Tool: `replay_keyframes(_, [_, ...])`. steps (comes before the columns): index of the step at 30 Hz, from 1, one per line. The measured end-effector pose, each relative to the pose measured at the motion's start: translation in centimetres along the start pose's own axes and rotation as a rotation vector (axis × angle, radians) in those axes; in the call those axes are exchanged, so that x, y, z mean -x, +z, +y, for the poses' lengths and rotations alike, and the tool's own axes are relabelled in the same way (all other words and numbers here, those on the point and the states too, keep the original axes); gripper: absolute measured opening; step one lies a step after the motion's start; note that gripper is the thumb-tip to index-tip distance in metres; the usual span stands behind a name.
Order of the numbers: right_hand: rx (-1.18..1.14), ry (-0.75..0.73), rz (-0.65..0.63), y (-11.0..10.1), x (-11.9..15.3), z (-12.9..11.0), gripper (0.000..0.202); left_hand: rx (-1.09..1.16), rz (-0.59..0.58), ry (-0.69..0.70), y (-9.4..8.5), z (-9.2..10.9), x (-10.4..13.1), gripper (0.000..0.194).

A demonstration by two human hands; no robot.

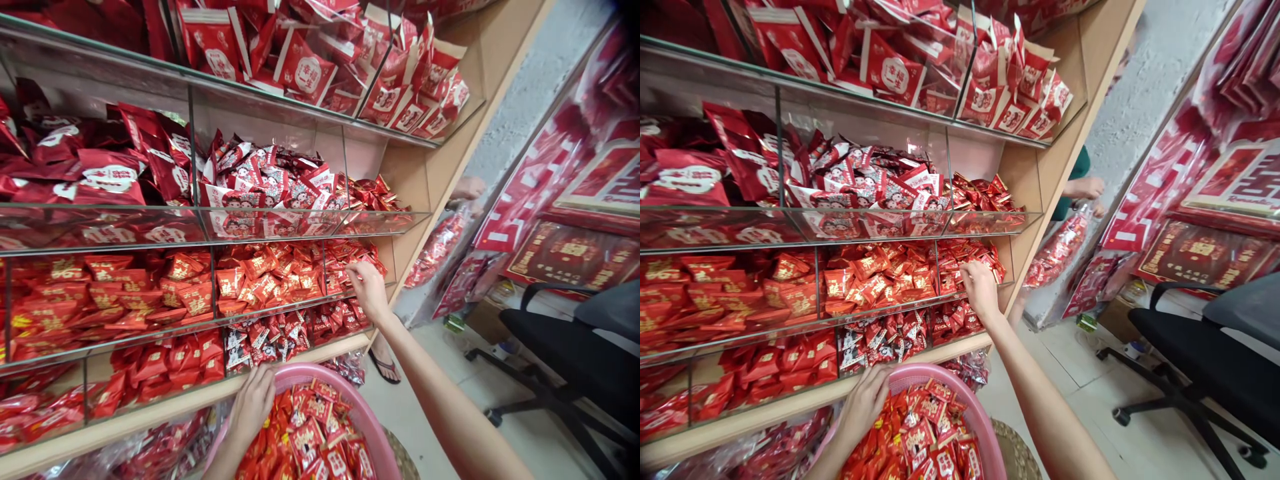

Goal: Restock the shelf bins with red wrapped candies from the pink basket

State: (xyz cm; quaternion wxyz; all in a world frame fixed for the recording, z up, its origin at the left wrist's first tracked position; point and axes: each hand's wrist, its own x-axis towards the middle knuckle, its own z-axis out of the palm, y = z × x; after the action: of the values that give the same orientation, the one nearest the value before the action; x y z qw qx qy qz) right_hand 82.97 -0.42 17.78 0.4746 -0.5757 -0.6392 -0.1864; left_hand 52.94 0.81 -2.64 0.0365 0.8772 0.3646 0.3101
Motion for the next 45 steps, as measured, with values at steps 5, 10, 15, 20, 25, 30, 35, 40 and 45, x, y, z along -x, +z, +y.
replay_keyframes(5, [-0.338,0.299,0.214,-1.6,0.0,-0.6,0.019,-0.007,-0.024,-0.013,0.0,0.1,0.0,0.033])
replay_keyframes(10, [-0.725,0.548,0.214,-3.8,2.0,-2.8,0.027,-0.021,-0.018,-0.013,0.2,0.0,0.1,0.032])
replay_keyframes(15, [-0.903,0.787,0.057,-4.2,4.6,-4.0,0.032,0.001,-0.009,-0.001,0.1,0.0,0.0,0.031])
replay_keyframes(20, [-0.950,0.851,-0.112,-3.0,7.5,-3.9,0.029,0.046,-0.003,-0.018,-0.3,0.3,-0.2,0.030])
replay_keyframes(25, [-0.876,0.894,-0.323,-0.5,11.8,-3.4,0.025,0.045,-0.006,-0.027,-0.3,0.5,-0.2,0.029])
replay_keyframes(30, [-0.804,0.922,-0.444,2.0,15.6,-2.3,0.017,0.031,-0.011,-0.010,-0.2,0.4,-0.3,0.030])
replay_keyframes(35, [-0.763,0.843,-0.602,3.7,17.7,-1.9,0.010,0.029,-0.001,0.011,-0.1,0.3,-0.2,0.031])
replay_keyframes(40, [-0.611,0.735,-0.680,6.0,18.8,-3.3,0.006,0.026,0.010,0.012,-0.1,0.3,-0.2,0.029])
replay_keyframes(45, [-0.430,0.660,-0.663,7.7,18.9,-5.6,0.011,0.004,-0.020,0.002,-0.2,0.4,-0.2,0.028])
